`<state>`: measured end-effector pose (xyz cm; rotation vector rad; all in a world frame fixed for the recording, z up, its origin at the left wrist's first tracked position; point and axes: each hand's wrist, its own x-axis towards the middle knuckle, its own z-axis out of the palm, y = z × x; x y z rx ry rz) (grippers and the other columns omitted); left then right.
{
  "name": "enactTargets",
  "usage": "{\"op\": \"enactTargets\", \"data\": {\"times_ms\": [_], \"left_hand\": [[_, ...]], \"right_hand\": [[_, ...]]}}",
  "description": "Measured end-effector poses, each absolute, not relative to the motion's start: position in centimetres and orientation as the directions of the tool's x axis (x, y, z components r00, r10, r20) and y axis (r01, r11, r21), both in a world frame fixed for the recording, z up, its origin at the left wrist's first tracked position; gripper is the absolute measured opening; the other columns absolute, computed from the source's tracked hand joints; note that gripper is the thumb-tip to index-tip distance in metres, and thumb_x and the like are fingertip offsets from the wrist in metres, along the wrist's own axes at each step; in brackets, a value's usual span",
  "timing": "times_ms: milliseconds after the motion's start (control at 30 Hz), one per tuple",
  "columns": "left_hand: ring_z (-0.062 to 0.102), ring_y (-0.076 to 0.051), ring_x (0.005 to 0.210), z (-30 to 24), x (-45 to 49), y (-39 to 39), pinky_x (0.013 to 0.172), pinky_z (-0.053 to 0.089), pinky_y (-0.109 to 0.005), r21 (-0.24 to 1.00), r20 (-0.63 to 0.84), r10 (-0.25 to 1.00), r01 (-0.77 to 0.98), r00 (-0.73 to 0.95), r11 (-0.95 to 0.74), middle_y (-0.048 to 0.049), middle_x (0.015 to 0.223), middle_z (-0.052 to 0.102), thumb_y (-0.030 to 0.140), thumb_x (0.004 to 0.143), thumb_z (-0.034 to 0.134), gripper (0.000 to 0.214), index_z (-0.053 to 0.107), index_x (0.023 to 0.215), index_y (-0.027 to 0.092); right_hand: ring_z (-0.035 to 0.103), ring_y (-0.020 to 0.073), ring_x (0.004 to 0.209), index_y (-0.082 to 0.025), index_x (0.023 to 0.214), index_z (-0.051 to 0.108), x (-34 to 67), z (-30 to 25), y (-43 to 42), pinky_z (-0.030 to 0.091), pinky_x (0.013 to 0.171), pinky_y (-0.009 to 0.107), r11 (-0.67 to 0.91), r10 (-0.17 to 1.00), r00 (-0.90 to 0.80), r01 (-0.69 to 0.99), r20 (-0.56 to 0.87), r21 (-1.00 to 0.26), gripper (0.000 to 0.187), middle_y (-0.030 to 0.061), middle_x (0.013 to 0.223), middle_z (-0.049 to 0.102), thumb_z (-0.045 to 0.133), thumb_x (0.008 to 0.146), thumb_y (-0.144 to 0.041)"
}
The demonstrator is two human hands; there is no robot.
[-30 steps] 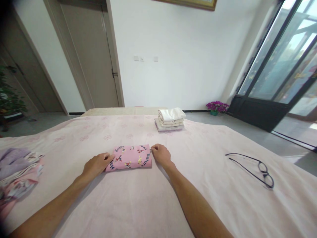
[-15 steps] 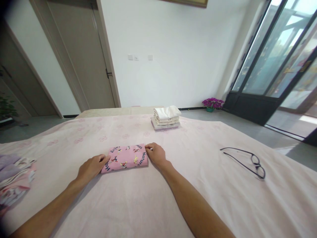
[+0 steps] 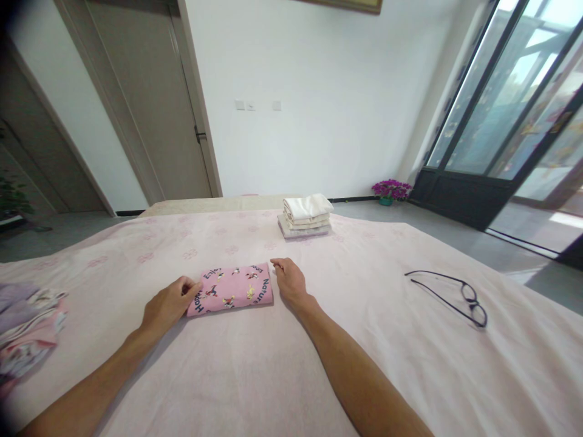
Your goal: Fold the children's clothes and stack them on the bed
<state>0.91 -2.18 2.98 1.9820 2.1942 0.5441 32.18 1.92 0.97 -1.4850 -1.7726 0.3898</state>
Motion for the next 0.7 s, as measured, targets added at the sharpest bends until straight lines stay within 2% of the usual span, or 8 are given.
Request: {"op": "enactTargets", "data": {"times_ms": [67, 167, 300, 367, 433, 533, 633, 700], "left_hand": [[0.064, -0.022, 0.09, 3.1, 1.2, -2.5, 0.076, 0.042, -0.031, 0.346, 0.332, 0.94, 0.937, -0.078, -0.044, -0.0044, 0.098, 0.07, 0.047, 0.091, 0.044, 0.029, 0.06, 0.092, 0.024], [0.061, -0.022, 0.102, 2.9, 2.1, -3.2, 0.093, 0.042, -0.034, 0.34, 0.511, 0.855, 0.892, 0.09, -0.297, -0.0061, 0.107, 0.069, 0.038, 0.094, 0.044, 0.024, 0.061, 0.098, 0.022], [0.062, -0.021, 0.102, 2.2, 3.1, -4.2, 0.095, 0.043, -0.034, 0.364, 0.445, 0.834, 0.786, 0.325, -0.5, -0.0046, 0.106, 0.07, 0.037, 0.095, 0.045, 0.026, 0.066, 0.1, 0.023], [0.062, -0.021, 0.102, 1.9, 3.1, -4.3, 0.095, 0.043, -0.034, 0.388, 0.409, 0.852, 0.783, 0.326, -0.486, -0.0041, 0.106, 0.07, 0.037, 0.095, 0.046, 0.026, 0.068, 0.099, 0.024], [0.061, -0.021, 0.104, 1.7, 2.6, -4.0, 0.095, 0.044, -0.033, 0.437, 0.399, 0.88, 0.791, 0.256, -0.428, -0.0044, 0.106, 0.069, 0.038, 0.095, 0.044, 0.028, 0.068, 0.098, 0.024], [0.062, -0.022, 0.105, 1.4, 1.0, -2.6, 0.093, 0.045, -0.034, 0.547, 0.36, 0.931, 0.795, 0.059, -0.262, -0.0075, 0.113, 0.067, 0.04, 0.093, 0.046, 0.031, 0.066, 0.107, 0.021], [0.064, -0.023, 0.101, 1.0, -0.9, -0.7, 0.087, 0.048, -0.032, 0.72, 0.185, 0.974, 0.692, -0.128, -0.046, -0.0122, 0.116, 0.066, 0.042, 0.084, 0.057, 0.045, 0.062, 0.12, 0.015], [0.066, -0.021, 0.089, 0.9, -1.7, 0.3, 0.076, 0.049, -0.03, 0.813, 0.06, 0.987, 0.581, -0.149, 0.038, -0.0134, 0.109, 0.068, 0.042, 0.08, 0.061, 0.054, 0.06, 0.124, 0.011]], "right_hand": [[0.059, 0.0181, 0.112, -0.022, 0.122, 0.065, 31.9, 1.3, 1.7, 0.045, 0.1, 0.033, 0.398, 0.881, -0.044, 0.606, 0.471, -0.689, 0.037, 0.0071, 0.12, 0.066, 0.038, 0.097, -0.027], [0.049, 0.0197, 0.13, -0.022, 0.137, 0.054, 31.5, 1.9, 1.0, 0.036, 0.111, 0.038, 0.563, 0.812, -0.247, 0.571, 0.529, -0.598, 0.044, 0.0097, 0.14, 0.056, 0.033, 0.101, -0.038], [0.026, 0.0255, 0.146, -0.017, 0.149, 0.038, 31.5, 1.1, 0.5, 0.022, 0.118, 0.052, 0.62, 0.784, -0.548, 0.704, 0.29, -0.347, 0.051, 0.0149, 0.156, 0.034, 0.03, 0.103, -0.038], [0.02, 0.0274, 0.148, -0.015, 0.149, 0.038, 31.8, 0.4, 0.6, 0.021, 0.117, 0.055, 0.626, 0.78, -0.594, 0.738, 0.2, -0.252, 0.051, 0.0166, 0.158, 0.029, 0.031, 0.103, -0.035], [0.018, 0.0269, 0.149, -0.016, 0.148, 0.039, 32.1, 0.0, 0.7, 0.022, 0.117, 0.055, 0.62, 0.785, -0.593, 0.75, 0.183, -0.231, 0.049, 0.0157, 0.158, 0.029, 0.03, 0.103, -0.033], [0.024, 0.025, 0.147, -0.018, 0.147, 0.042, 32.1, 0.0, 0.9, 0.021, 0.117, 0.054, 0.564, 0.826, -0.525, 0.764, 0.206, -0.313, 0.048, 0.0132, 0.156, 0.034, 0.027, 0.104, -0.034], [0.038, 0.0239, 0.14, -0.019, 0.142, 0.05, 31.9, 0.5, 1.4, 0.027, 0.116, 0.046, 0.465, 0.885, -0.403, 0.765, 0.232, -0.446, 0.048, 0.0118, 0.151, 0.043, 0.031, 0.102, -0.039], [0.048, 0.0233, 0.133, -0.021, 0.136, 0.057, 31.8, 1.0, 2.2, 0.035, 0.112, 0.04, 0.427, 0.904, -0.363, 0.759, 0.224, -0.491, 0.044, 0.0094, 0.145, 0.052, 0.037, 0.1, -0.039]]}}
